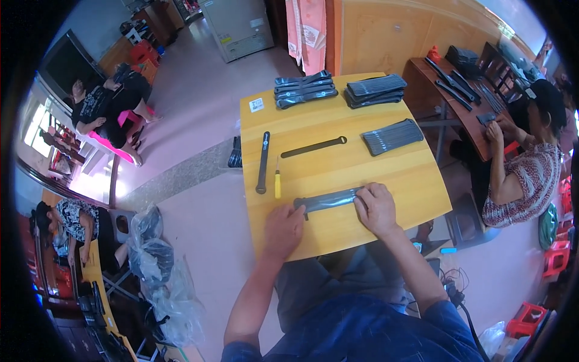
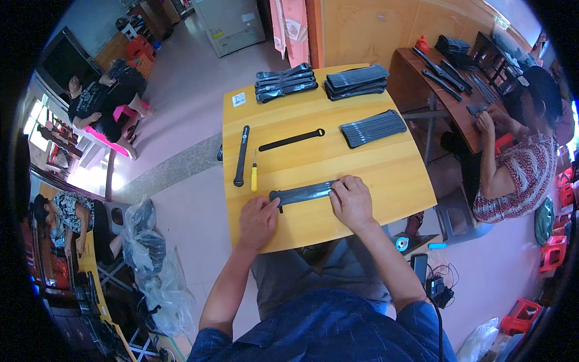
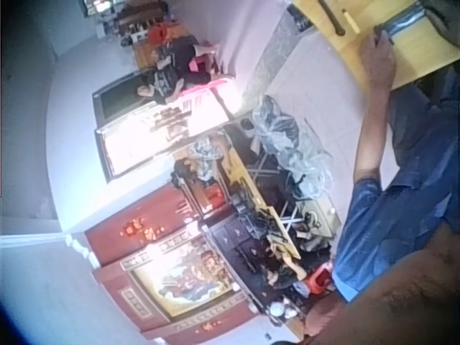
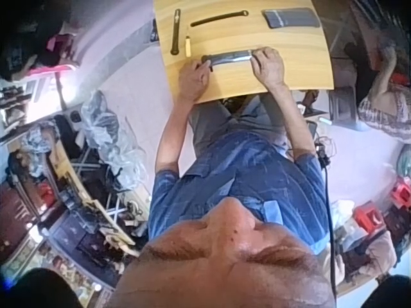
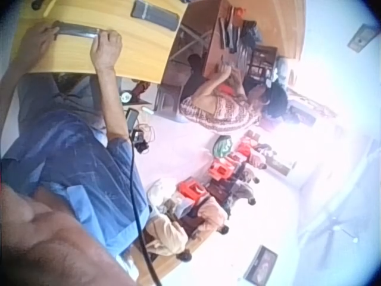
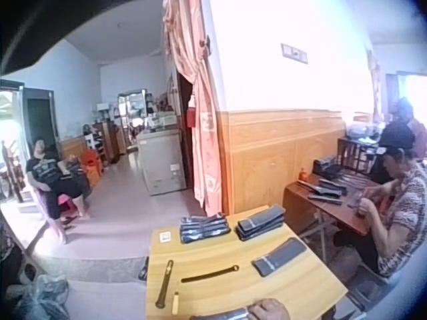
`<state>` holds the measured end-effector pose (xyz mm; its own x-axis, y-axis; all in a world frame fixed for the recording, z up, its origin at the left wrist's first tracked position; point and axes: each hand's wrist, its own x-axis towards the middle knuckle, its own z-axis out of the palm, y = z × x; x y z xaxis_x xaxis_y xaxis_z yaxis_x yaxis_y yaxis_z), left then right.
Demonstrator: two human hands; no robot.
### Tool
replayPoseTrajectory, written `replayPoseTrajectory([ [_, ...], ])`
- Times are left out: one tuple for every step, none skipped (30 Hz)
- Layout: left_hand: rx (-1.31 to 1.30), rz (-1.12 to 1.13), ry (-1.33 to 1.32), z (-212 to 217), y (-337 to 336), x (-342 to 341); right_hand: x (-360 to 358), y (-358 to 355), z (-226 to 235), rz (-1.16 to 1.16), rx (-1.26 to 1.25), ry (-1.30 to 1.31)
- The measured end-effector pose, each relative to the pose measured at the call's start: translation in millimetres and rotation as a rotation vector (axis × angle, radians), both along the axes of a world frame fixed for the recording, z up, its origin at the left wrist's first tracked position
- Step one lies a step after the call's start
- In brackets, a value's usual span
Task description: Assembling metal and plastic components for straps or handles in a manufacturing setting.
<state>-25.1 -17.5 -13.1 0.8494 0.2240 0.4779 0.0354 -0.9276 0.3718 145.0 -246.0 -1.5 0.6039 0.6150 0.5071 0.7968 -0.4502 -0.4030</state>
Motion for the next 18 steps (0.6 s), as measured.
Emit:
replayPoseTrajectory([
  [-0.002,-0.001,-0.003,-1.0,0.1,-0.2,0.7,-0.4,0.7,-0.004,-0.012,0.02],
  [-0.004,-0.001,-0.005,-1.7,0.1,-0.5,1.5,-0.8,1.7,-0.008,-0.023,0.04],
  [-0.004,-0.003,-0.006,-2.2,0.1,-0.6,2.9,-1.5,3.2,-0.01,-0.023,0.04],
  [-0.005,-0.005,-0.003,-2.6,0.1,-0.9,4.7,-2.4,5.4,-0.005,-0.037,0.07],
  [-0.006,-0.006,0.0,-3.0,0.1,-1.1,6.6,-2.9,7.8,0.0,-0.05,0.1],
  [-0.006,-0.008,0.0,-3.2,0.0,-1.0,8.5,-2.6,10.8,-0.002,-0.05,0.099],
  [-0.008,-0.007,-0.004,-3.5,-0.1,-1.1,10.5,-1.9,14.0,-0.004,-0.084,0.143],
  [-0.01,-0.006,-0.007,-4.0,-0.3,-1.4,12.3,-1.5,15.8,-0.006,-0.118,0.188],
  [-0.01,-0.009,-0.009,-3.7,-0.3,-0.6,15.4,-1.4,16.2,-0.009,-0.118,0.187],
  [-0.006,-0.011,-0.013,-3.5,-0.5,0.0,18.6,-1.7,15.3,0.003,-0.156,0.212],
  [-0.003,-0.013,-0.017,-3.8,-0.7,0.5,20.7,-2.3,14.0,0.014,-0.194,0.237],
  [0.0,-0.013,-0.019,-2.6,-0.5,0.2,21.4,-2.4,13.3,0.014,-0.191,0.235],
  [0.001,-0.011,-0.021,-1.7,-0.3,-0.2,21.9,-2.5,12.5,0.007,-0.147,0.244],
  [0.003,-0.009,-0.023,-0.7,-0.1,-0.7,22.1,-2.9,12.6,-0.001,-0.102,0.253],
  [0.0,-0.009,-0.024,-1.6,0.1,-1.0,22.4,-3.7,12.7,-0.001,-0.104,0.252],
  [0.002,-0.004,-0.022,-2.4,0.3,-1.3,22.6,-4.7,13.0,-0.023,-0.087,0.35],
  [0.004,0.002,-0.019,-2.8,0.7,-1.4,22.9,-5.5,13.1,-0.045,-0.068,0.447],
  [0.002,-0.001,-0.02,-3.0,0.5,-1.2,23.1,-7.5,11.6,-0.049,-0.069,0.447],
])
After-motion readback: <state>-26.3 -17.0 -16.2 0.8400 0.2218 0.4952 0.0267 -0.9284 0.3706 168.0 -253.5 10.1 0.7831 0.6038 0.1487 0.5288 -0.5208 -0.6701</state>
